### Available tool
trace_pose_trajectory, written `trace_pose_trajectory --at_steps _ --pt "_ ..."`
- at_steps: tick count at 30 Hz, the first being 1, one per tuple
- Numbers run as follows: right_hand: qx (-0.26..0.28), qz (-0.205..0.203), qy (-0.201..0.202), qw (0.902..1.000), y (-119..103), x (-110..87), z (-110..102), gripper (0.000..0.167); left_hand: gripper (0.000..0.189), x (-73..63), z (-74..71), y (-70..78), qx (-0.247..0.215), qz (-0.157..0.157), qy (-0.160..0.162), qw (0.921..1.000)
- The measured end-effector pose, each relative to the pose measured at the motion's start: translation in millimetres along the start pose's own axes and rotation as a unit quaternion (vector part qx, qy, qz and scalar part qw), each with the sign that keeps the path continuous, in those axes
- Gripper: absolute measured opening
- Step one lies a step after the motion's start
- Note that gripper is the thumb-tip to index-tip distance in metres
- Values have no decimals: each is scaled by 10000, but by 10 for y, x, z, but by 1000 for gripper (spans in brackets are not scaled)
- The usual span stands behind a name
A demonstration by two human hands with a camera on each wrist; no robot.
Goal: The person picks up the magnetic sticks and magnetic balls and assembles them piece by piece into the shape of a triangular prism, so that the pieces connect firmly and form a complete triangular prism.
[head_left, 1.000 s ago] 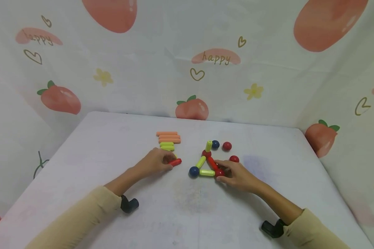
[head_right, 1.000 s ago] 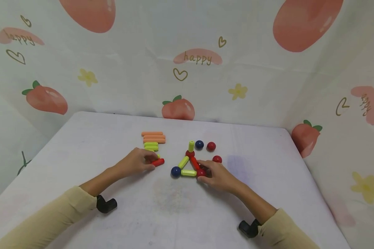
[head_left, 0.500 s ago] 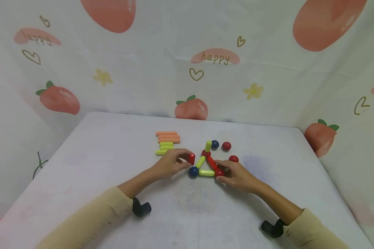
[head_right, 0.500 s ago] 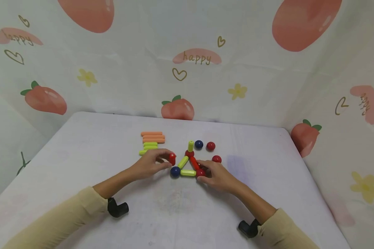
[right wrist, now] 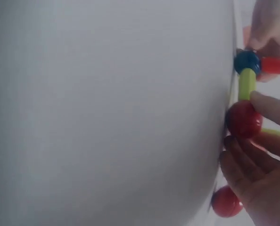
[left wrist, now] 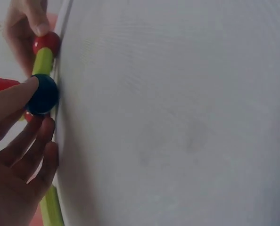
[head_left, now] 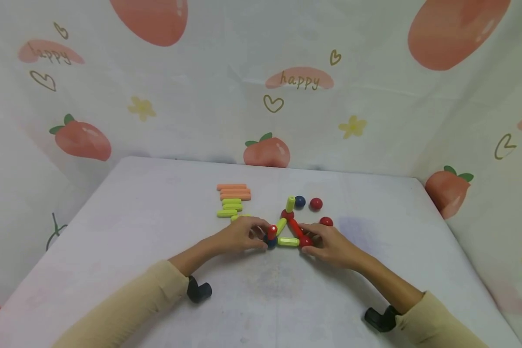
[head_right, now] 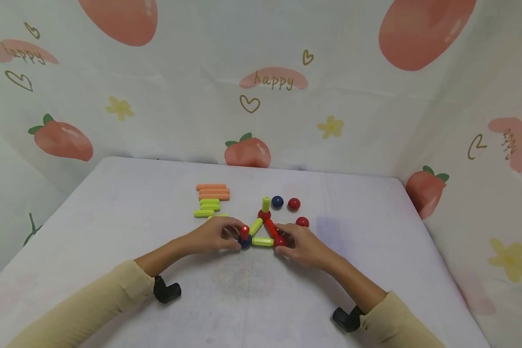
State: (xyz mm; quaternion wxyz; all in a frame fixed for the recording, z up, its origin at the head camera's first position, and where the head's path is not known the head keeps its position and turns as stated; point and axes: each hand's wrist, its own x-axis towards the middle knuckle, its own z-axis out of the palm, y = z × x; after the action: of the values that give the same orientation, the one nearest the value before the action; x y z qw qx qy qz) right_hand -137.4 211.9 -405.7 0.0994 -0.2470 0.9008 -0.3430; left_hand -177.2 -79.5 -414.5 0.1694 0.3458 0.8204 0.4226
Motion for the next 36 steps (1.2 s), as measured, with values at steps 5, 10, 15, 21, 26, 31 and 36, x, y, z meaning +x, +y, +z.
trace_pose_trajectory --at_steps 5,10,15,21,26,31,36 --pt "-89 -554 1100 9923 47 5 -111 46 39 24 -4 -42 -155 -107 -140 9997" --pt "-598 76 1573 9857 233 39 -248 52 34 44 -15 -66 -225 -156 -168 9995" --pt "-596 649 879 9922 392 62 -300 50 29 53 -29 -82 -266 -180 -192 9993" --pt "-268 369 1164 9922 175 177 -286 46 25 56 -41 -92 -317 -172 -195 9992" --pt "72 -386 1208 9919 -247 299 -200 45 26 62 -44 -97 -386 -167 -208 9989" --pt "373 -1117 829 9896 -543 364 -85 45 27 72 -41 -95 -372 -28 -246 9990" --pt "482 -1244 424 9902 -621 379 -51 52 33 71 -42 -100 -358 35 -266 9990"
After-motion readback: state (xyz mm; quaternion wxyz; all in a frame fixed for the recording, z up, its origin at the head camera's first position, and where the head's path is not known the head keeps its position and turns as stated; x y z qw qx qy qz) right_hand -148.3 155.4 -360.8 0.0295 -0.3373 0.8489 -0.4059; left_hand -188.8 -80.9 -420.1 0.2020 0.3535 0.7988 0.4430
